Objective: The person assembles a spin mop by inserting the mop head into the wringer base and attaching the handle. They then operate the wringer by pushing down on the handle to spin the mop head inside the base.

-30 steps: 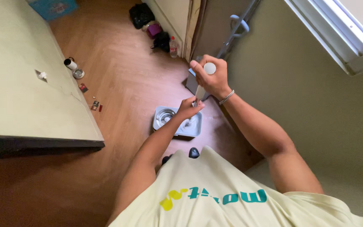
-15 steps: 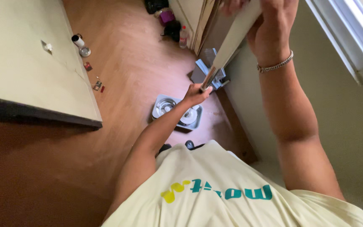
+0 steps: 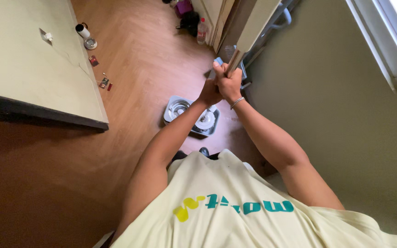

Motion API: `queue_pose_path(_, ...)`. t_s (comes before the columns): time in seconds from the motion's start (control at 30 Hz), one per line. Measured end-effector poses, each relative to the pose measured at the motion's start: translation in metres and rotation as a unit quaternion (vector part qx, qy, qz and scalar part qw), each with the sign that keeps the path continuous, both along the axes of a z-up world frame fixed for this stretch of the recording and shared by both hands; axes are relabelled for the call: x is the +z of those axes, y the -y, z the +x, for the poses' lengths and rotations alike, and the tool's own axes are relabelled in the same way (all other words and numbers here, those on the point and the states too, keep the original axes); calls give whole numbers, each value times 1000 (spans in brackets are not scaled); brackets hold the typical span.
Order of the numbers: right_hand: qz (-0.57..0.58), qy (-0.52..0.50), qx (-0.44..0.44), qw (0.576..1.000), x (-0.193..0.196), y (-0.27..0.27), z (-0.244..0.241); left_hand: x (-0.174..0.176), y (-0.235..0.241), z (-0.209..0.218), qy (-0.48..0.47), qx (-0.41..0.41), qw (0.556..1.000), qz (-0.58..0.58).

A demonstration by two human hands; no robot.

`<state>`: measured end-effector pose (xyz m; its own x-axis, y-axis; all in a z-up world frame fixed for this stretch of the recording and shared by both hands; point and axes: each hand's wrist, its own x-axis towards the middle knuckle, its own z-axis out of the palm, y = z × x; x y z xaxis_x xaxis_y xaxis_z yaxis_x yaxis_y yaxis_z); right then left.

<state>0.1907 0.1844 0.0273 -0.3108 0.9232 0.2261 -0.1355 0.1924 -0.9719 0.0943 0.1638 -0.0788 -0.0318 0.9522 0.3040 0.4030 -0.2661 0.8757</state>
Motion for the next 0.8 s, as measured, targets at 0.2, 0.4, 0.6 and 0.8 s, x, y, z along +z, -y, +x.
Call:
queue_pose_path(0.2,9,-12,-19,1000,46,-1,4,21,33,-8,19,-14,1000,-3)
queue_pose_path(0.4,-4,-52,7,999,87,6,8,7,34,-11,27,-37,993,-113)
queue_pose_path(0.6,65,-101,176,977,86,-5,22,-1,27,-13,15,-41,994,-101)
queue_pose_path(0.8,-35,36,118,992,-9,4,24,-7,25,-9,-114,-54,986,-112)
